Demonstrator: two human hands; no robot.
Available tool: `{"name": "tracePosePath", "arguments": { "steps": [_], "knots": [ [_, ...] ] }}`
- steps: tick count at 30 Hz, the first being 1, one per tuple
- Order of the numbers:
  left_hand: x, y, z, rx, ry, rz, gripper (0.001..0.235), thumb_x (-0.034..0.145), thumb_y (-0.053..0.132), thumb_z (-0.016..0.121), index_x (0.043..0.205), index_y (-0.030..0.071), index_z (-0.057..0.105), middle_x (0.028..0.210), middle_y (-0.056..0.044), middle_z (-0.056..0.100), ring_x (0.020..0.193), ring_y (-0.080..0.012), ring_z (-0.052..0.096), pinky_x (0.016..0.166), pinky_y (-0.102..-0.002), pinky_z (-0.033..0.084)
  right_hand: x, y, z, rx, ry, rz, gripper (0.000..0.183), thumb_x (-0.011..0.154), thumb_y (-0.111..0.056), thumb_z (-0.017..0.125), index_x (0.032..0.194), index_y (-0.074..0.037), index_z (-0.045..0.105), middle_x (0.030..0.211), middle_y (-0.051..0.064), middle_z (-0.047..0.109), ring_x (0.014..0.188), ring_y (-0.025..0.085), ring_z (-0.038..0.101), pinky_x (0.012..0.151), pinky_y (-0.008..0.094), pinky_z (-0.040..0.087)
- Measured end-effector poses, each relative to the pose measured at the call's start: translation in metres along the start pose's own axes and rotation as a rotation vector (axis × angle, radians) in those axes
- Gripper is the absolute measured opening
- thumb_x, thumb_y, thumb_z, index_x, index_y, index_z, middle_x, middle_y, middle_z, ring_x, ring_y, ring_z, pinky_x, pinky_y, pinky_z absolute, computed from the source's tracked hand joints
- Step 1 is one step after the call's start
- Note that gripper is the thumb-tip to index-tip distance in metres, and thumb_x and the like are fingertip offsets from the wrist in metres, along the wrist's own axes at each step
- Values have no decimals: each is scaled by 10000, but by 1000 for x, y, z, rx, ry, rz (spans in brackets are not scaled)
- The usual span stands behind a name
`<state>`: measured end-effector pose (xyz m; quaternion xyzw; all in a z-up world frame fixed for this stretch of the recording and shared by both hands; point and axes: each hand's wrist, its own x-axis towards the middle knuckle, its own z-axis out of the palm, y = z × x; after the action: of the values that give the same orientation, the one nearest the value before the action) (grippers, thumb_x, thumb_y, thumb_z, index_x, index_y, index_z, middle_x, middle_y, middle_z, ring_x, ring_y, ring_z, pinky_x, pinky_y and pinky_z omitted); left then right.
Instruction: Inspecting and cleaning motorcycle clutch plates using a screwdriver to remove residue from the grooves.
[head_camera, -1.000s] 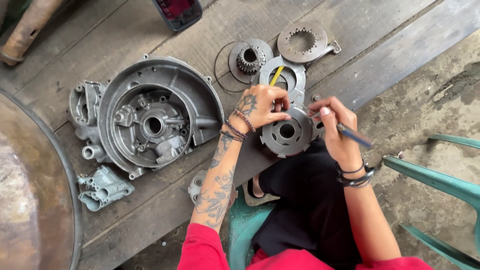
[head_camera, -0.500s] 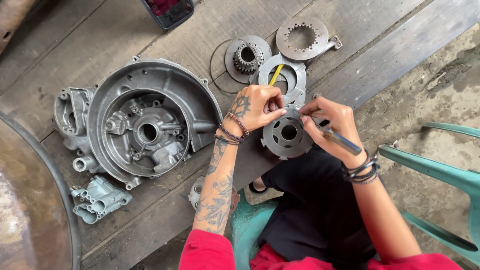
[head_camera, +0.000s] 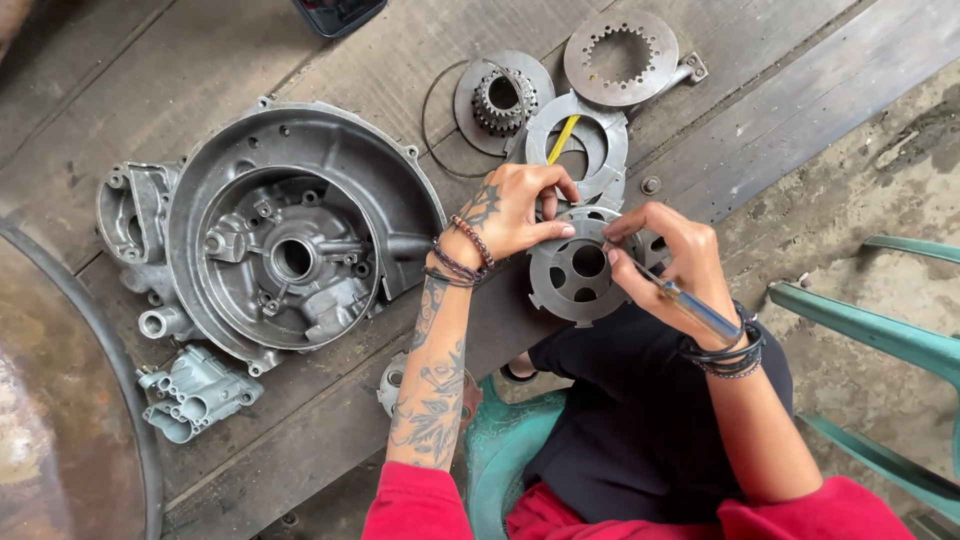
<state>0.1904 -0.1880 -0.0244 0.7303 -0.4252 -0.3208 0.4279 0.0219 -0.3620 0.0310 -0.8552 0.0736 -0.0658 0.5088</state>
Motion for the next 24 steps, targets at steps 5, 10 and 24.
{"name": "tracePosePath", "arguments": {
  "steps": [5, 10, 24],
  "knots": [
    [3, -2, 1, 69, 49, 54, 308, 747, 281, 882, 997, 172, 738, 848, -43, 735, 730, -304, 730, 638, -407, 562, 6, 1, -3, 22, 11, -57, 45, 860, 21, 707, 889, -13, 714, 875, 149, 718, 1068, 374, 707, 944, 502, 534],
    [1, 0, -3, 38, 26, 41, 274, 770, 291, 866, 1001, 191, 757, 863, -19, 733, 647, -264, 712, 620, -389, 550, 4, 10, 15, 56, 41, -58, 36, 827, 15, 719, 825, -12, 696, 832, 131, 723, 1057, 335, 698, 938, 465, 530],
    [6, -6, -3, -13, 7, 19, 295, 758, 330, 884, 998, 214, 759, 840, 26, 718, 576, -198, 713, 562, -311, 546, 8, 15, 15, 7, 75, -124, 37, 857, -1, 753, 871, -16, 723, 860, 137, 718, 1061, 359, 680, 936, 482, 535]
  ]
}}
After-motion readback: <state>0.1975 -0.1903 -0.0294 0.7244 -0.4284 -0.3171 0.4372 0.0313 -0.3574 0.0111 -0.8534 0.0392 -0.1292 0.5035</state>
